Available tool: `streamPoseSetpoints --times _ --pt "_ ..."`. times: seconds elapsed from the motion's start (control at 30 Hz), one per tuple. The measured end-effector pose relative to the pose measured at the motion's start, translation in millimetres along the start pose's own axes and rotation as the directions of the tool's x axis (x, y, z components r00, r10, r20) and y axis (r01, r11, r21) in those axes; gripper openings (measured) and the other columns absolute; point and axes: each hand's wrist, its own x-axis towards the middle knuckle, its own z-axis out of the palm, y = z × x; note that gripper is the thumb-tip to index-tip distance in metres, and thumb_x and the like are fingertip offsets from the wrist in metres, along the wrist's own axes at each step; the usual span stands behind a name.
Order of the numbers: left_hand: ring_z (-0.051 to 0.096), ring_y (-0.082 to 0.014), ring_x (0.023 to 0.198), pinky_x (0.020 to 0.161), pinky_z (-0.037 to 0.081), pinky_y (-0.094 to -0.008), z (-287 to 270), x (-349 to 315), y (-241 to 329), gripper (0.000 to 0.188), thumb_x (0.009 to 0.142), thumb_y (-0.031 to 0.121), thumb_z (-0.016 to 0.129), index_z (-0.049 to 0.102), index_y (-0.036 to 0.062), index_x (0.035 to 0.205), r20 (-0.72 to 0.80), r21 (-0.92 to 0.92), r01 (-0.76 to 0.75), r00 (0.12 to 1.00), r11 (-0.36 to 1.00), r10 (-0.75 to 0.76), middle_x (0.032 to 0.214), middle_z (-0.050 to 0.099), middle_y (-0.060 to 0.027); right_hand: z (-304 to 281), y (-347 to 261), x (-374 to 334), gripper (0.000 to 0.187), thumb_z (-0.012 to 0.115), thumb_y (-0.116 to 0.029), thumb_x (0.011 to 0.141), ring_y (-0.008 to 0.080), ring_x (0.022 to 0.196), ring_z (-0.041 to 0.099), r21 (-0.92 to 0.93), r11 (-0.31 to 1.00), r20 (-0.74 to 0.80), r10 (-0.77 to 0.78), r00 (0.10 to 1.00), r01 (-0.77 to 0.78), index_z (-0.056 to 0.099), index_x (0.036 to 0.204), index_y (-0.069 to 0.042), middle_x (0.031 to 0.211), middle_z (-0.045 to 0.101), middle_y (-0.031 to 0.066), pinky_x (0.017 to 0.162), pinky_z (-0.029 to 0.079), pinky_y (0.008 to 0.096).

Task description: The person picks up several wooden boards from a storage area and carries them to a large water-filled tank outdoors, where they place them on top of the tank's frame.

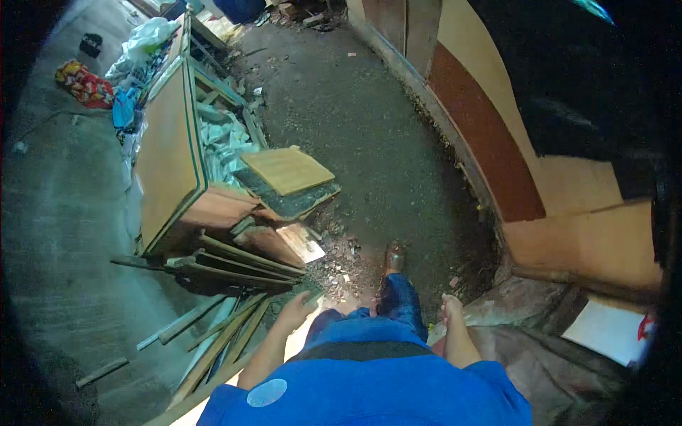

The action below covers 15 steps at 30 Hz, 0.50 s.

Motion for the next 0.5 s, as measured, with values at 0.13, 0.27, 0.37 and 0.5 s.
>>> streamPoseSetpoints --times 0.13,0.27,0.37,0.5 --pt "0.046 -0.0339 0.128 0.105 0.037 -0.0394 -14.0 17.4 68.4 0.067 0.087 0.029 0.067 0.04 -0.0033 0.138 -0.086 -0.067 0.044 0.995 0.997 -0.05 0.135 0.047 -0.0288 -17.0 -70.5 26.3 0.01 0.06 -0.02 0.087 0.0092 0.046 0.044 0.109 0.99 0.006 -0.09 0.996 0.088 0.061 0.089 -0.01 0.062 0.049 -0.0019 0.037 0.032 0.0242" --pt "0.055 -0.0254 0.115 0.098 0.044 -0.0341 -28.2 48.0 58.4 0.065 0.088 0.018 0.065 0.034 -0.0082 0.139 -0.212 -0.253 0.056 0.971 0.966 -0.112 0.129 0.053 -0.0218 -18.9 -116.9 69.1 0.021 0.064 -0.027 0.088 0.0176 0.05 0.046 -0.1 0.991 0.124 -0.074 0.99 0.086 0.064 0.098 -0.008 0.073 0.057 0.002 0.042 0.038 0.0349" --pt "0.06 -0.0223 0.104 0.09 0.047 -0.0333 -44.2 70.6 69.3 0.05 0.086 0.02 0.067 0.052 -0.0066 0.125 -0.189 -0.445 0.035 0.973 0.895 -0.132 0.112 0.064 -0.0177 -24.7 -134.0 81.5 0.023 0.065 -0.026 0.087 0.0225 0.063 0.053 -0.206 0.959 0.112 -0.177 0.978 0.197 0.065 0.097 -0.004 0.083 0.062 0.0088 0.052 0.044 0.0386" --pt "0.061 -0.0212 0.092 0.08 0.05 -0.0328 -26.4 152.3 -47.6 0.053 0.085 0.028 0.069 0.053 -0.0019 0.125 -0.318 -0.469 0.05 0.922 0.882 -0.221 0.105 0.063 -0.0159 38.5 -238.2 44.9 0.033 0.067 -0.029 0.086 0.0218 0.067 0.057 -0.367 0.92 0.101 -0.111 0.989 0.141 0.066 0.104 -0.001 0.086 0.064 0.0092 0.055 0.045 0.0381"
